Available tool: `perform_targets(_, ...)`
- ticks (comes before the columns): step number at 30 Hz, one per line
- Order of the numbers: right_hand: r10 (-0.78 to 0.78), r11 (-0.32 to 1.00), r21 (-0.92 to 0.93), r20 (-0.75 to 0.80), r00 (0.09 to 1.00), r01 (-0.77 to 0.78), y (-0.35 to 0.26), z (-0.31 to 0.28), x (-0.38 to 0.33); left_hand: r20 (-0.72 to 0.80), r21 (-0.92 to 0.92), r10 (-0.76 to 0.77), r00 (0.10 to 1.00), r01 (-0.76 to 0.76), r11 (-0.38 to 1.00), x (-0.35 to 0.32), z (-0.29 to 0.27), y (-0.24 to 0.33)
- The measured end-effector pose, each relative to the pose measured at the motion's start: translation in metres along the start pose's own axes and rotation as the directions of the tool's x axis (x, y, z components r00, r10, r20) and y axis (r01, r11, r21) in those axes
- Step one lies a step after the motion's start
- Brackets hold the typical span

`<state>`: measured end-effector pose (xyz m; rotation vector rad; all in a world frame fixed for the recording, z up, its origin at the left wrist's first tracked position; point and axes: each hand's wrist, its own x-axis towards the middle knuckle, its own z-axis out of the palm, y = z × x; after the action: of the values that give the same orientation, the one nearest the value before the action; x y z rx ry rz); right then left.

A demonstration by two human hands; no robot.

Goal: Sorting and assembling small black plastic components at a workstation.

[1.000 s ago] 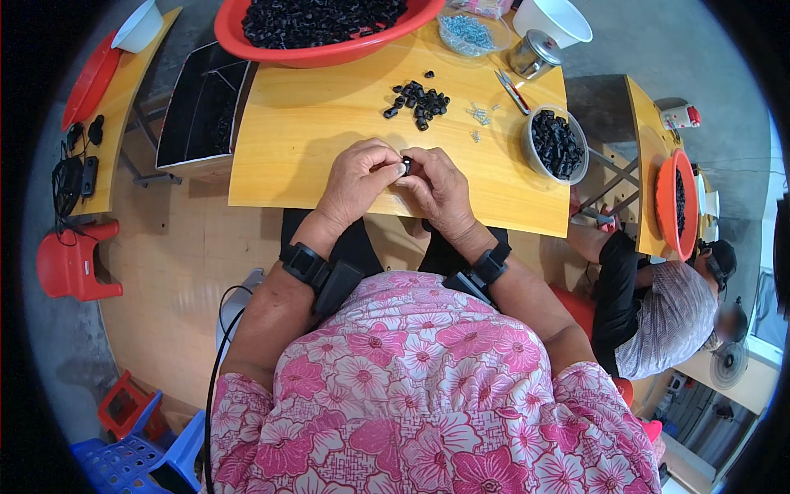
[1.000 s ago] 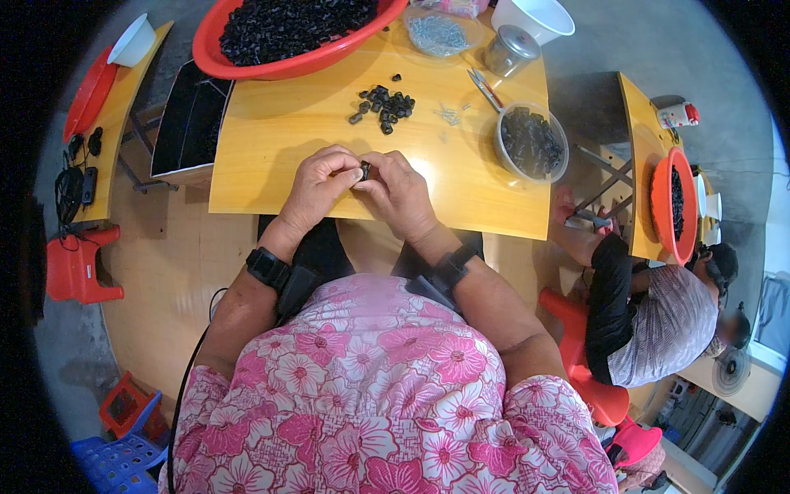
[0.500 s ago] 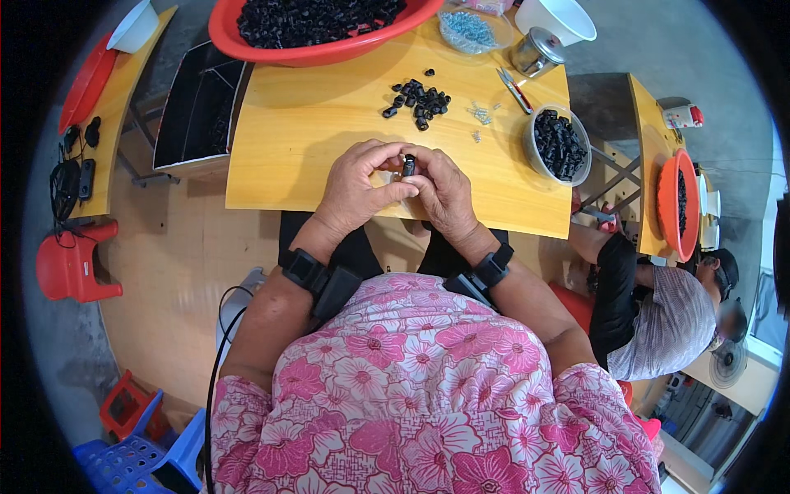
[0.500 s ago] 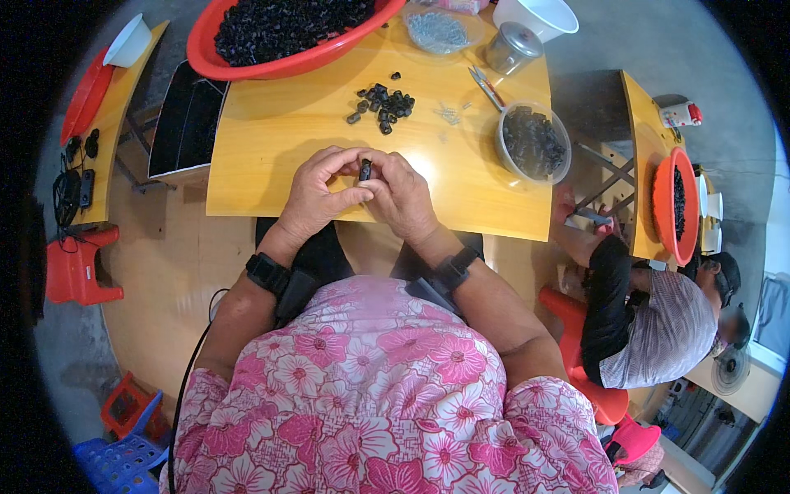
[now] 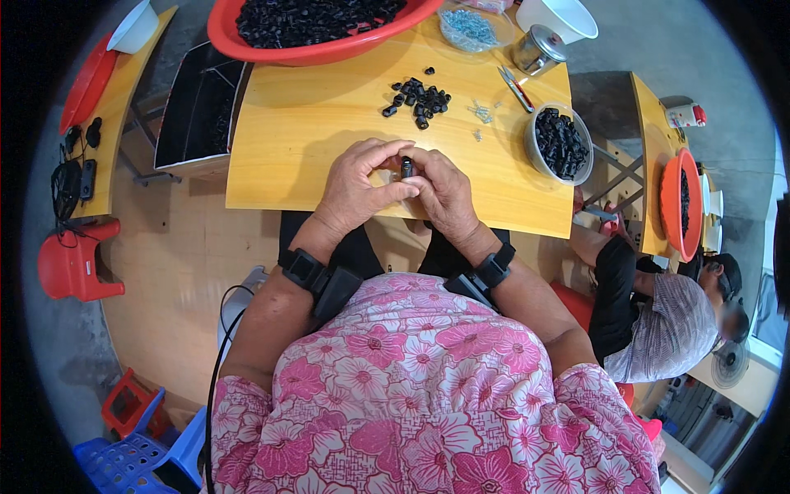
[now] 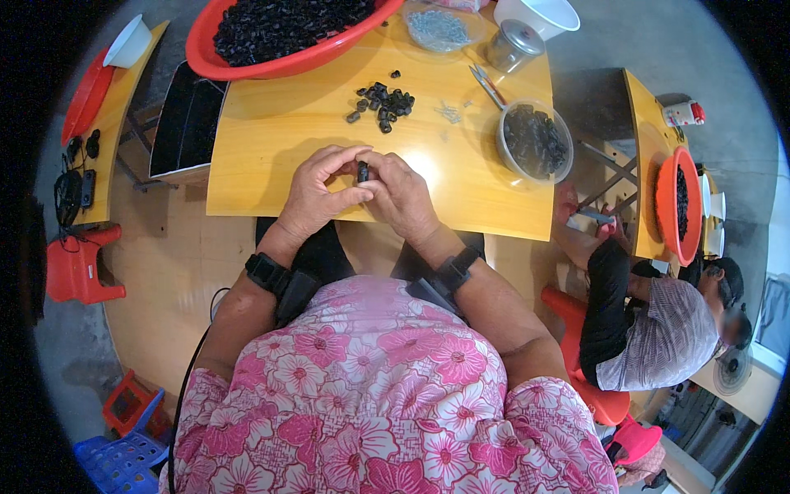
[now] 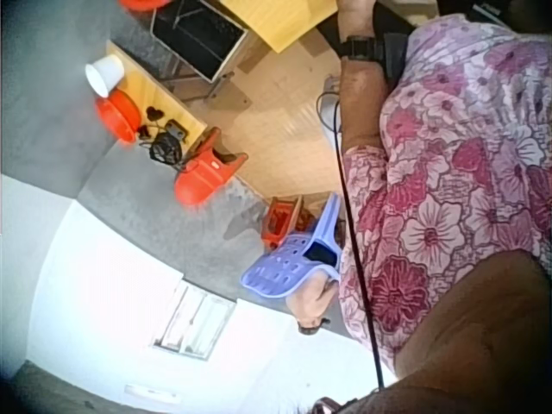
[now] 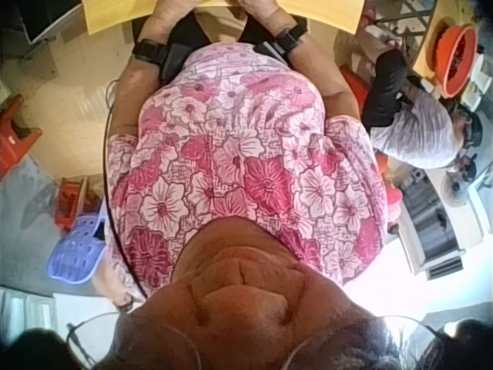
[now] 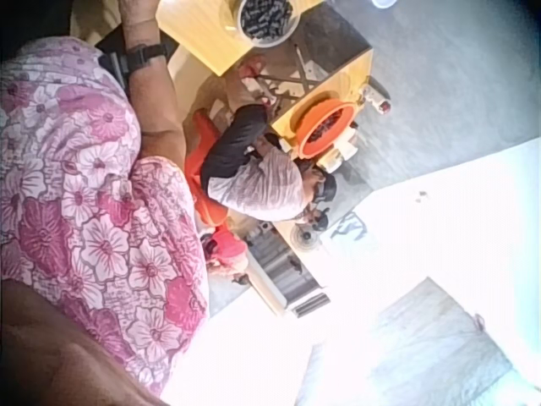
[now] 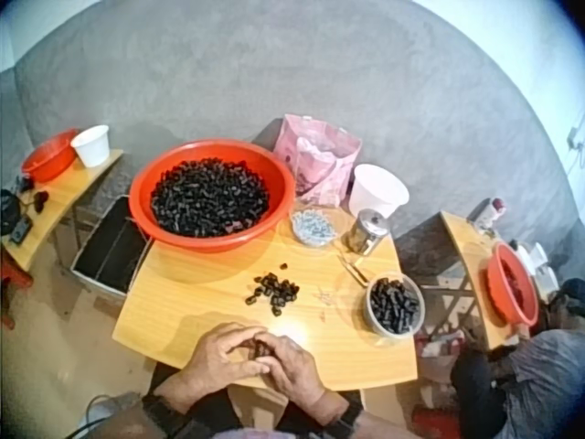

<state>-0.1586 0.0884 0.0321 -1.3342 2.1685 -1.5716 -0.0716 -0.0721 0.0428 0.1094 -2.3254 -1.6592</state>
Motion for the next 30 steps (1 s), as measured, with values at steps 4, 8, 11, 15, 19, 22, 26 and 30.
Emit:
perform_targets(4, 0.001, 1.000, -0.013, 0.019, 1.000, -0.001, -0.002, 0.000, 0.001, 0.010, 0.016, -0.004, 1.000, 0.004, 1.000, -0.001, 0.000, -0.003)
perform_targets(8, -0.013, 0.999, -0.037, 0.017, 1.000, 0.014, -0.001, 0.001, 0.002, -0.014, 0.030, 0.030, 0.999, -0.029, 0.999, -0.001, 0.000, -0.006)
perform_targets(11, -0.057, 0.998, -0.021, 0.032, 0.998, 0.057, 0.003, 0.002, 0.002, -0.026, -0.012, 0.002, 1.000, -0.003, 1.000, -0.001, 0.001, -0.004)
perform_targets(15, -0.027, 1.000, 0.008, 0.039, 0.999, 0.027, 0.001, 0.003, 0.003, -0.048, 0.076, 0.016, 0.999, -0.012, 0.997, 0.000, 0.002, -0.007)
perform_targets(19, 0.043, 0.999, -0.020, -0.011, 0.999, -0.044, -0.001, 0.001, 0.002, -0.072, 0.145, 0.068, 0.995, -0.056, 0.988, 0.006, 0.008, -0.007)
perform_targets(22, 0.072, 0.997, -0.004, -0.046, 0.996, -0.073, -0.001, 0.000, 0.003, -0.119, 0.175, 0.158, 0.980, -0.136, 0.975, 0.004, 0.014, -0.010)
perform_targets(26, 0.068, 0.997, 0.030, -0.068, 0.995, -0.066, -0.001, 0.002, -0.003, -0.089, 0.232, 0.182, 0.979, -0.158, 0.960, -0.004, 0.007, -0.008)
perform_targets(30, 0.004, 0.989, -0.144, -0.169, 0.986, -0.028, -0.005, -0.039, -0.003, -0.057, 0.183, 0.078, 0.995, -0.067, 0.981, -0.004, 0.008, 0.001)
